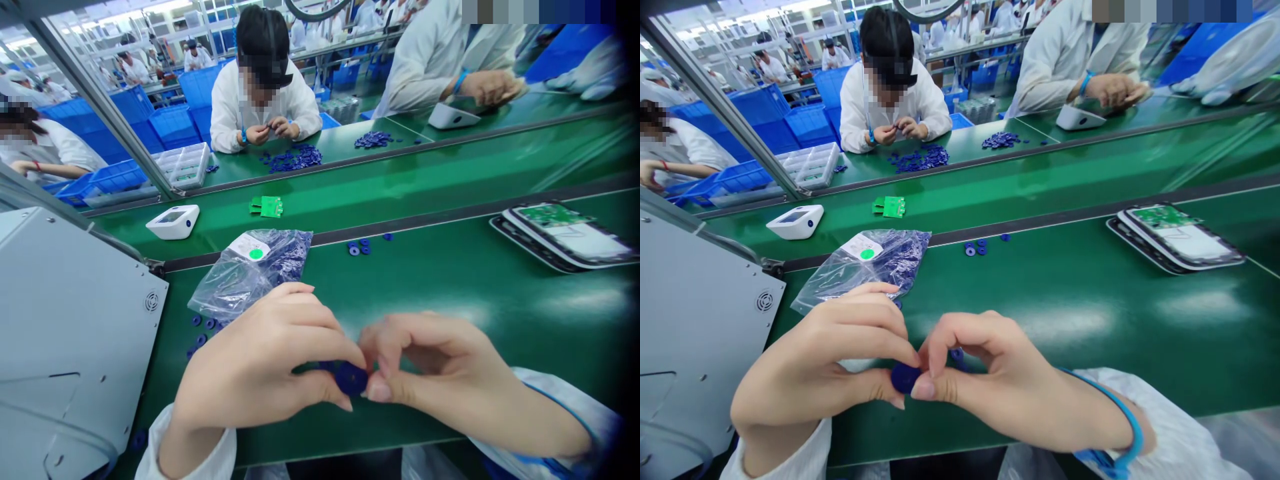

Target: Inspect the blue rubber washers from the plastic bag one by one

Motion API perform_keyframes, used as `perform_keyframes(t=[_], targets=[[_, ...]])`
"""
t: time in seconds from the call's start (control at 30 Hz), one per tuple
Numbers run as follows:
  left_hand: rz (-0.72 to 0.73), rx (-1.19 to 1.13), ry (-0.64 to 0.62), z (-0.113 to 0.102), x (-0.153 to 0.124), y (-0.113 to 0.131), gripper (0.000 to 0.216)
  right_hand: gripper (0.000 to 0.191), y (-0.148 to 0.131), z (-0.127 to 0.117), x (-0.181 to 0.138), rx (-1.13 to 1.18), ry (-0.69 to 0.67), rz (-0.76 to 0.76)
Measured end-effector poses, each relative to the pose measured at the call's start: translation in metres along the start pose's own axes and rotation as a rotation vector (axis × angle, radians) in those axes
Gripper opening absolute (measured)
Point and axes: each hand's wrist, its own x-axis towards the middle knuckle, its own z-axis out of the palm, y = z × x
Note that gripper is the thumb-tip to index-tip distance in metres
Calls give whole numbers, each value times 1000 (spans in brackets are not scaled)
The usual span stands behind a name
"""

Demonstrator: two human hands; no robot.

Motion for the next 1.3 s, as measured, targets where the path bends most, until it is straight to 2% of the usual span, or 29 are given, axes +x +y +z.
perform_keyframes(t=[0.2,0.37,0.47,0.6,0.73,1.0,1.3], targets=[[-19,26,18,2,0,1,8,17,-2,2,-4,-121,-81,24],[-6,123,91,11,0,2,6,30,-1,9,-1,58,-68,140],[11,138,101,14,1,2,7,27,1,9,-1,130,-108,185],[4,149,113,13,2,1,9,18,1,4,-4,79,-120,210],[38,121,115,10,2,0,12,13,-3,1,-7,24,-158,190],[66,60,115,8,2,-2,12,16,-9,4,-13,-31,-68,77],[69,27,115,9,2,-2,12,16,-9,4,-15,-34,-55,65]])
